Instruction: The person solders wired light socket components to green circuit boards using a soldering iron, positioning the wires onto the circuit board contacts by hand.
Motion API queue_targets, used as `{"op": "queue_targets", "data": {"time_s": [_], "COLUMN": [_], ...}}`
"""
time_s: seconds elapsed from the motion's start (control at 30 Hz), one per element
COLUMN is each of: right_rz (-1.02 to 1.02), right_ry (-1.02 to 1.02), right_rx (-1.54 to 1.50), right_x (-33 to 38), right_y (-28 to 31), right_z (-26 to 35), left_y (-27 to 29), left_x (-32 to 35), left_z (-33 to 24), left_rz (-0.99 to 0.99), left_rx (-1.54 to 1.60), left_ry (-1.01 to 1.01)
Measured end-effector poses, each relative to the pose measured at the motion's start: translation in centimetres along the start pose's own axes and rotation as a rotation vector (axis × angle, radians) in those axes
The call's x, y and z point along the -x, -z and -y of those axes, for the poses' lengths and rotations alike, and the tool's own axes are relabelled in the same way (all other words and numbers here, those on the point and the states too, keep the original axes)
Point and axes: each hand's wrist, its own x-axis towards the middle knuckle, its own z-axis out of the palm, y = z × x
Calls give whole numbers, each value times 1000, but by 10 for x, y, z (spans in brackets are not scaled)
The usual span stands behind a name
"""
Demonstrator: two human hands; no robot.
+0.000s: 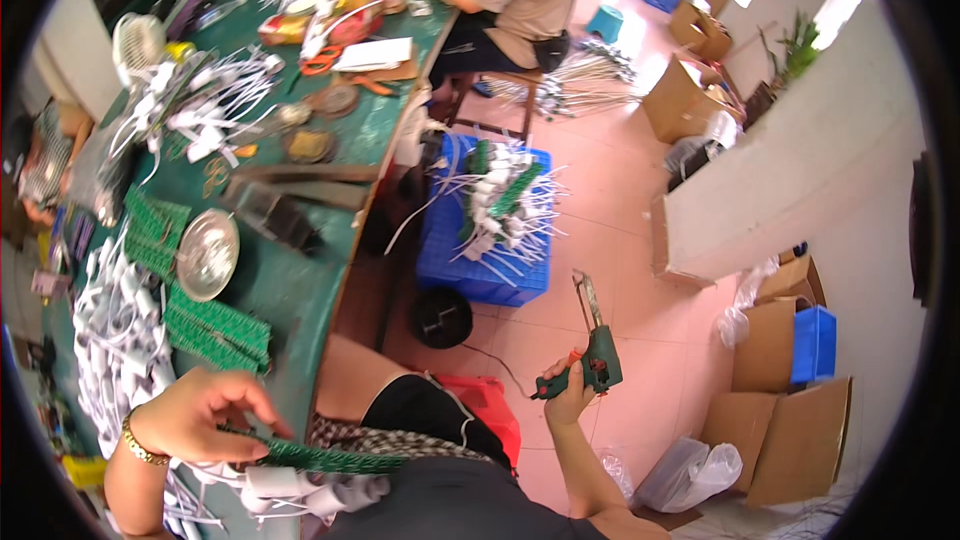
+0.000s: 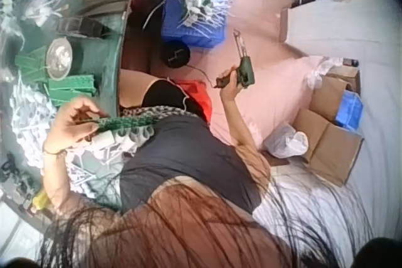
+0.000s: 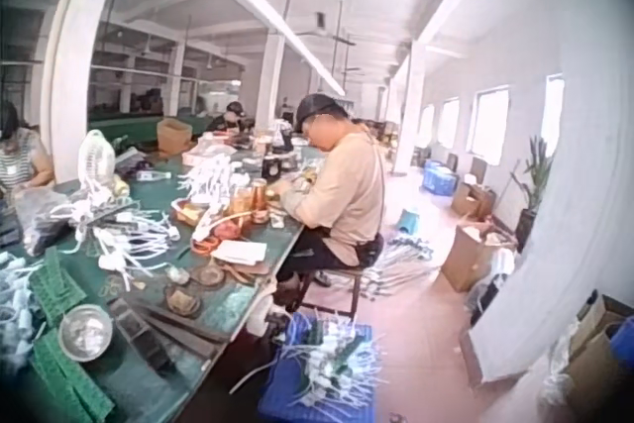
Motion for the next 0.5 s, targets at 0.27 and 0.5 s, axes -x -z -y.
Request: {"op": "queue_targets", "data": {"time_s": [0.27, 0.5], "right_rz": [-396, -548], "right_ry": [-47, 1], "right_rx": [-225, -204], "right_x": [-8, -18], "right_y": [65, 76], "right_z": [-5, -2], "left_y": [-30, -21], "left_x": [-199, -297], "left_z": [-73, -72], "left_rz": [-211, -403], "left_rx": [455, 720], "left_ry": [-160, -299]}}
